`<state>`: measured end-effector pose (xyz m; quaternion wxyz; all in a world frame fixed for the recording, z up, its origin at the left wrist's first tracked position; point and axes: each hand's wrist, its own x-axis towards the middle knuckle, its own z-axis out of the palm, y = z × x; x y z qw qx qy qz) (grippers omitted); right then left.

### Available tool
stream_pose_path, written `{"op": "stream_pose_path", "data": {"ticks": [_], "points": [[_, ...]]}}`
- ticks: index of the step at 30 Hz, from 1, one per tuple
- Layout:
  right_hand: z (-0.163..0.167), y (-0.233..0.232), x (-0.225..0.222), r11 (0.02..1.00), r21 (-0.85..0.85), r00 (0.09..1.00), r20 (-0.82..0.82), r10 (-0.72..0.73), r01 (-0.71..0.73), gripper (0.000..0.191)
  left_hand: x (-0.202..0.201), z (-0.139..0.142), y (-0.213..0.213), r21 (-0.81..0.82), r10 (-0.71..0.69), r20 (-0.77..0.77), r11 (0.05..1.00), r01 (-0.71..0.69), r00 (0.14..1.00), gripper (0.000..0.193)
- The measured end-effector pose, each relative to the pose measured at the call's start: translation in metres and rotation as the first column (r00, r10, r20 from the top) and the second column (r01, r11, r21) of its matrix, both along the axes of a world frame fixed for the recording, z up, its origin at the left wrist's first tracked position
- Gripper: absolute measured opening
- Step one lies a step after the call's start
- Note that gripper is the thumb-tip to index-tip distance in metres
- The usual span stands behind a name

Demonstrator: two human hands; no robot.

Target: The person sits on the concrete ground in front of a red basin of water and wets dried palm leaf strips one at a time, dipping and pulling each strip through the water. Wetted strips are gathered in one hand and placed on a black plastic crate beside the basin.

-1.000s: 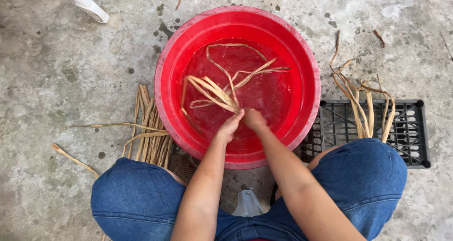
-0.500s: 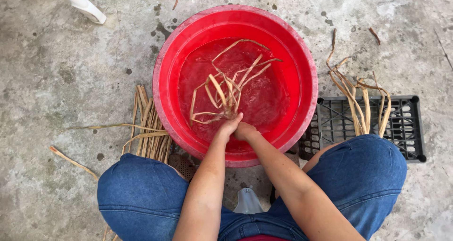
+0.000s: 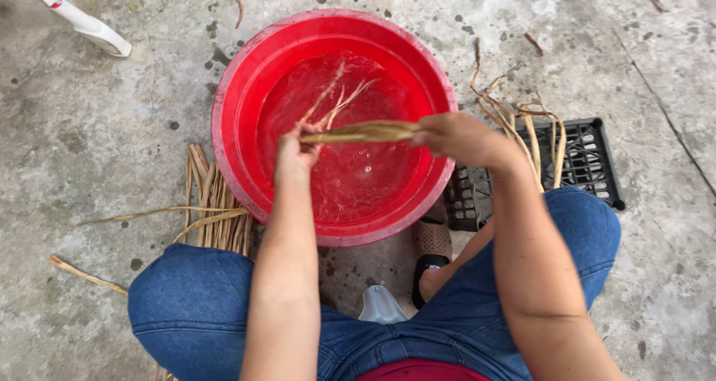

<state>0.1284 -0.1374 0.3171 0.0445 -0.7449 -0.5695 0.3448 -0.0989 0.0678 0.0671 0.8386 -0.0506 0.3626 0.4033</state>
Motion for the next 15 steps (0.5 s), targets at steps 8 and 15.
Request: {"op": "stream_pose_path", "data": {"ticks": [8,15], "points": [[0.093,-0.088,0.08,0.793,0.268,0.814,-0.392,-0.429,0.547,0.024,-0.044,0.044,0.059,0.076,0.158,-0.034,0.985,-0.155,0.987,0.015],[0.084,-0.133,0.148,0.69,0.44,0.773,-0.568,-0.282,0.575,0.022,-0.023,0.082,0.05,0.162,-0.066,-0.137,0.983,0.088,0.988,0.02]]}}
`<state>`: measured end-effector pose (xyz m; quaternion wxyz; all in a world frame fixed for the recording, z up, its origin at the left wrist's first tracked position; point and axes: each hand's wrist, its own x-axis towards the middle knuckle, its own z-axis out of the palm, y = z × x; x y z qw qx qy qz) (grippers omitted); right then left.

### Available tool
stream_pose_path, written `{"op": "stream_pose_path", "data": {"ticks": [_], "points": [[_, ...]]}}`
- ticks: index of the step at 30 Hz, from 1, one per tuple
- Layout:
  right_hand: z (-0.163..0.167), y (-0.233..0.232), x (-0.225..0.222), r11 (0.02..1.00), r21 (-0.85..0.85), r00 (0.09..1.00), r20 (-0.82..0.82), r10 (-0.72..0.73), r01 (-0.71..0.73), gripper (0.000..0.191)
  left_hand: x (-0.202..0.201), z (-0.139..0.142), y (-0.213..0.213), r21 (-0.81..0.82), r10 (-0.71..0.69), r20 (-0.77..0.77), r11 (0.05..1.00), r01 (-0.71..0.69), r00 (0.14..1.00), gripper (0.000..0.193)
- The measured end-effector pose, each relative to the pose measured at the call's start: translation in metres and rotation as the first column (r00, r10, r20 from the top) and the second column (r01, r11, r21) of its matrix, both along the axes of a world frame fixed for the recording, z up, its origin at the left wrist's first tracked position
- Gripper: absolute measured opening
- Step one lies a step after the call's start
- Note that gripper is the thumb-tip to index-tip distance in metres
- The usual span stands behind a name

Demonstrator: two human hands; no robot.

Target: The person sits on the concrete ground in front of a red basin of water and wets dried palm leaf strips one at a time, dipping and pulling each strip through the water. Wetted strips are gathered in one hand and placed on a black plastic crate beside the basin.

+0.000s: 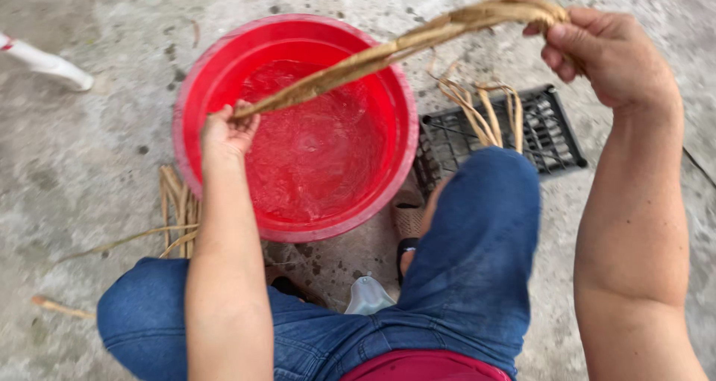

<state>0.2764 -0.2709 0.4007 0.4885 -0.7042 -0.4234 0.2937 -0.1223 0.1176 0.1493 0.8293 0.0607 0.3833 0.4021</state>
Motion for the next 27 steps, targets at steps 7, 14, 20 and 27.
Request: {"op": "stream_pose_path", "data": {"ticks": [7,14,20,27], "points": [[-0.068,-0.097,0.057,0.864,0.416,0.954,-0.212,-0.212,0.284,0.022,0.048,0.166,-0.03,0.806,-0.481,-0.159,0.441,0.394,0.862,0.056],[-0.229,-0.18,0.032,0.753,-0.358,0.776,-0.109,-0.621,0.552,0.021,0.057,0.223,-0.056,0.505,-0.257,-0.792,0.235,0.831,0.554,0.046],[-0.34,-0.213,0.012,0.655,-0.56,0.815,0.068,-0.575,0.508,0.024,0.001,0.181,-0.034,0.292,-0.192,-0.904,0.371,0.881,0.381,0.043],[-0.344,-0.219,0.027,0.512,-0.646,0.824,0.453,-0.34,0.566,0.042,-0.079,0.138,0.013,0.301,-0.182,-0.891,0.449,0.841,0.416,0.043]]}}
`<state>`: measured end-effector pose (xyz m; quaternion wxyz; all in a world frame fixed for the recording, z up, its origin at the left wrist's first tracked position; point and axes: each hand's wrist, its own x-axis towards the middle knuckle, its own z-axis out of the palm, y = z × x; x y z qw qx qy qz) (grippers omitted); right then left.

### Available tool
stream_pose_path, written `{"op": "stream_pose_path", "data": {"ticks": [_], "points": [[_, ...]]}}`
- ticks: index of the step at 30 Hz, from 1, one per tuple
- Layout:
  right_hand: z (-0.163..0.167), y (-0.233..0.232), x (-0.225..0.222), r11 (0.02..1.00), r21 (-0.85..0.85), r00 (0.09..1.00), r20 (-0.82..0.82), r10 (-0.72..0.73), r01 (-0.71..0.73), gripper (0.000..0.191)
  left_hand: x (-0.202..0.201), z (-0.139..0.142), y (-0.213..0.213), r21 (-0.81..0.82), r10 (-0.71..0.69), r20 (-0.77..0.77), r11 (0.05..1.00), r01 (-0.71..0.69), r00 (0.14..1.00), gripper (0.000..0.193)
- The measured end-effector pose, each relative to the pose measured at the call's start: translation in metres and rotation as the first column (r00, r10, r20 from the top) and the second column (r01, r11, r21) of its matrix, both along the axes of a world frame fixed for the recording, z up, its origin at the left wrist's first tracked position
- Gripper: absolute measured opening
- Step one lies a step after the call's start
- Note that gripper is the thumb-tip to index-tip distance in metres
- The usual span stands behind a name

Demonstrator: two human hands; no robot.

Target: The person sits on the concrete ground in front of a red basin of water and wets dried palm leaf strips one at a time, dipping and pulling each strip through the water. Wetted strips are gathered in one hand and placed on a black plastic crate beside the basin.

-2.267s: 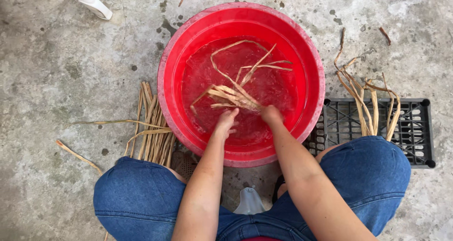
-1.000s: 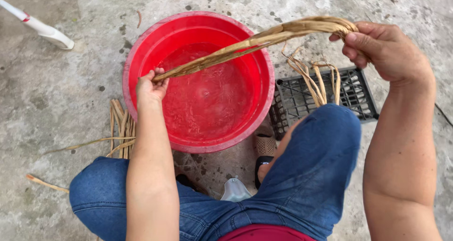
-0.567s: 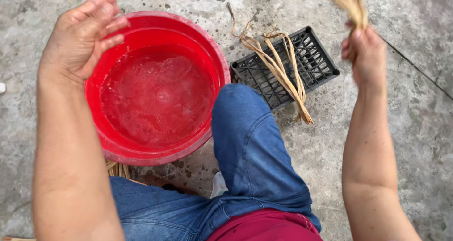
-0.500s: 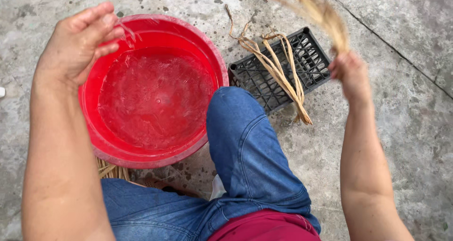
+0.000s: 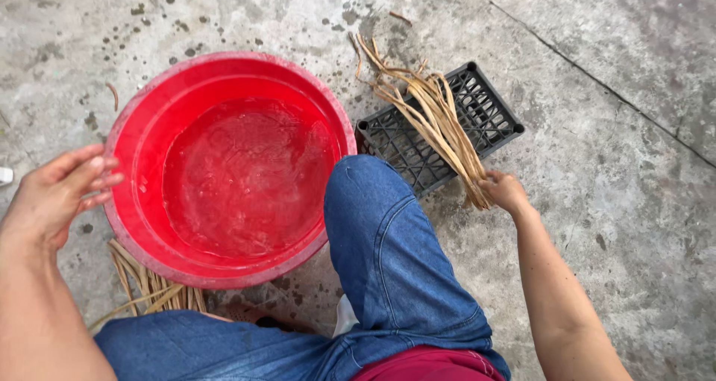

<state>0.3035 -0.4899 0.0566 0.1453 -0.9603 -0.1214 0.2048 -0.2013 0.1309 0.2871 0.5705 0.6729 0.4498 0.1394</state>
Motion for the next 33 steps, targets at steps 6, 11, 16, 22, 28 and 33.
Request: {"op": "stream_pose_path", "data": {"ticks": [6,11,16,22,28,33], "points": [[0.097,0.105,0.012,0.956,0.246,0.987,0.016,0.16,-0.159,0.051,-0.03,-0.038,0.026,0.016,0.06,-0.075,0.998,-0.058,0.995,0.044],[0.224,0.274,-0.041,0.744,0.461,0.87,0.165,0.464,-0.484,0.045,-0.032,-0.07,0.032,0.145,-0.058,-0.344,0.983,0.114,0.937,0.051],[0.292,0.391,-0.152,0.425,0.383,0.559,0.379,0.737,-0.82,0.041,-0.038,-0.083,0.031,0.169,-0.223,-0.506,0.921,0.35,0.833,0.058],[0.246,0.425,-0.201,0.329,0.02,0.329,0.008,0.944,-0.944,0.044,-0.046,-0.078,0.026,0.247,-0.14,-0.628,0.897,0.367,0.765,0.063],[0.229,0.435,-0.173,0.393,0.169,0.401,0.016,0.916,-0.904,0.045,-0.049,-0.071,0.023,0.146,-0.12,-0.648,0.949,0.278,0.752,0.062],[0.243,0.439,-0.176,0.408,0.232,0.419,-0.002,0.908,-0.883,0.046,-0.049,-0.058,0.017,0.152,-0.108,-0.656,0.95,0.271,0.747,0.062]]}}
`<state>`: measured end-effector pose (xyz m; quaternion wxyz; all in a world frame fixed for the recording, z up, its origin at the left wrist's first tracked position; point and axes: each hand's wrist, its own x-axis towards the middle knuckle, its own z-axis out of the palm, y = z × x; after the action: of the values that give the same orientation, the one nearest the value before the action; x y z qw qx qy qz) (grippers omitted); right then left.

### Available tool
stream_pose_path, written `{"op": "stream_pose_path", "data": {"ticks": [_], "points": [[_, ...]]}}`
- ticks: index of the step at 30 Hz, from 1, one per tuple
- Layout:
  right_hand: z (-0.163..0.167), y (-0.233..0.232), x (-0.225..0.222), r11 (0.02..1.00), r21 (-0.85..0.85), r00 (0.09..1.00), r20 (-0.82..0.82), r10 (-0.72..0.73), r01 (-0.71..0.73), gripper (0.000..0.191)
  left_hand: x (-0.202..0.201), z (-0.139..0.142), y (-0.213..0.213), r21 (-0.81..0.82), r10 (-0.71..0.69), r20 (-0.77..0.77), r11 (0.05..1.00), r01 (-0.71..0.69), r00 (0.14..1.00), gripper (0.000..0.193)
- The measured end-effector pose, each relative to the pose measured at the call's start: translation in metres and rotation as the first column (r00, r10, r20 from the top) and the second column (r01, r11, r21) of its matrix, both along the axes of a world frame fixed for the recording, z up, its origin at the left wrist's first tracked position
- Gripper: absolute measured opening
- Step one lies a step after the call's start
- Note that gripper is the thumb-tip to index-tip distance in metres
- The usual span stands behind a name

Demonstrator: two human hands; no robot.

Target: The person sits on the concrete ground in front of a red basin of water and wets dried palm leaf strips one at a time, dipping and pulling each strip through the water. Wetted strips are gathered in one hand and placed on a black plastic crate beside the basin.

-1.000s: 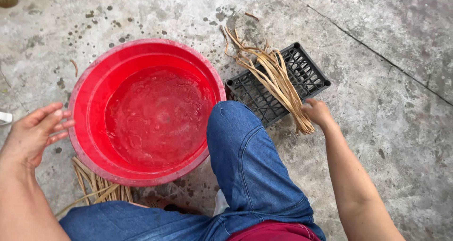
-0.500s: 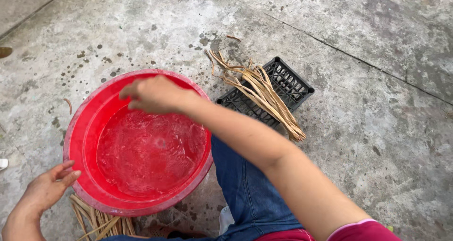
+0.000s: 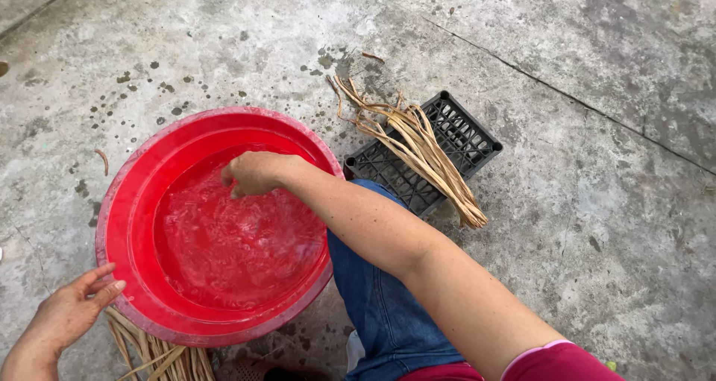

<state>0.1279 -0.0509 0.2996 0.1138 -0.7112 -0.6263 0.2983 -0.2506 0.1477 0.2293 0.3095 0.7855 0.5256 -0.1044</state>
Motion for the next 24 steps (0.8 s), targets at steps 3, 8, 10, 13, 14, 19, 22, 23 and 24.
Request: {"op": "stream_pose_path", "data": {"ticks": [3,8,10,13,14,19,22,23,24], "points": [[0.0,0.002,-0.003,0.999,-0.038,1.0,0.01,0.022,-0.021,0.046,0.0,0.009,-0.004,0.003,-0.02,0.006,1.0,0.02,1.0,0.061],[-0.01,0.002,-0.005,0.998,0.048,0.999,0.008,0.038,-0.038,0.045,0.001,-0.006,-0.008,0.011,-0.046,-0.007,0.999,0.046,0.999,0.062],[-0.007,0.001,-0.005,0.998,0.042,0.999,0.011,0.045,-0.045,0.045,0.001,-0.011,-0.005,-0.021,-0.041,-0.011,0.999,0.04,0.999,0.064],[-0.001,-0.002,-0.004,1.0,0.001,1.0,-0.01,0.023,-0.023,0.045,-0.003,-0.016,0.001,-0.013,-0.107,0.089,0.994,0.109,0.99,0.066],[0.001,-0.002,-0.004,1.0,-0.017,1.0,-0.022,0.01,-0.011,0.045,-0.003,-0.014,0.002,-0.041,-0.092,0.101,0.994,0.096,0.991,0.066],[-0.01,0.003,0.001,0.999,0.019,1.0,-0.01,0.028,-0.028,0.042,-0.013,0.008,0.004,0.059,-0.134,0.103,0.99,0.128,0.986,0.069],[-0.025,0.008,0.01,0.98,0.142,0.989,0.049,0.137,-0.142,0.043,-0.028,0.039,-0.002,0.146,-0.113,0.279,0.986,0.074,0.954,0.064],[-0.028,0.009,0.014,0.973,0.17,0.988,0.049,0.15,-0.156,0.043,-0.039,0.049,-0.006,0.232,-0.063,0.279,0.973,-0.003,0.958,0.063],[-0.031,0.01,0.018,0.976,0.14,0.986,0.062,0.157,-0.165,0.048,-0.053,0.056,-0.009,0.312,-0.002,0.274,0.946,-0.087,0.962,0.062]]}}
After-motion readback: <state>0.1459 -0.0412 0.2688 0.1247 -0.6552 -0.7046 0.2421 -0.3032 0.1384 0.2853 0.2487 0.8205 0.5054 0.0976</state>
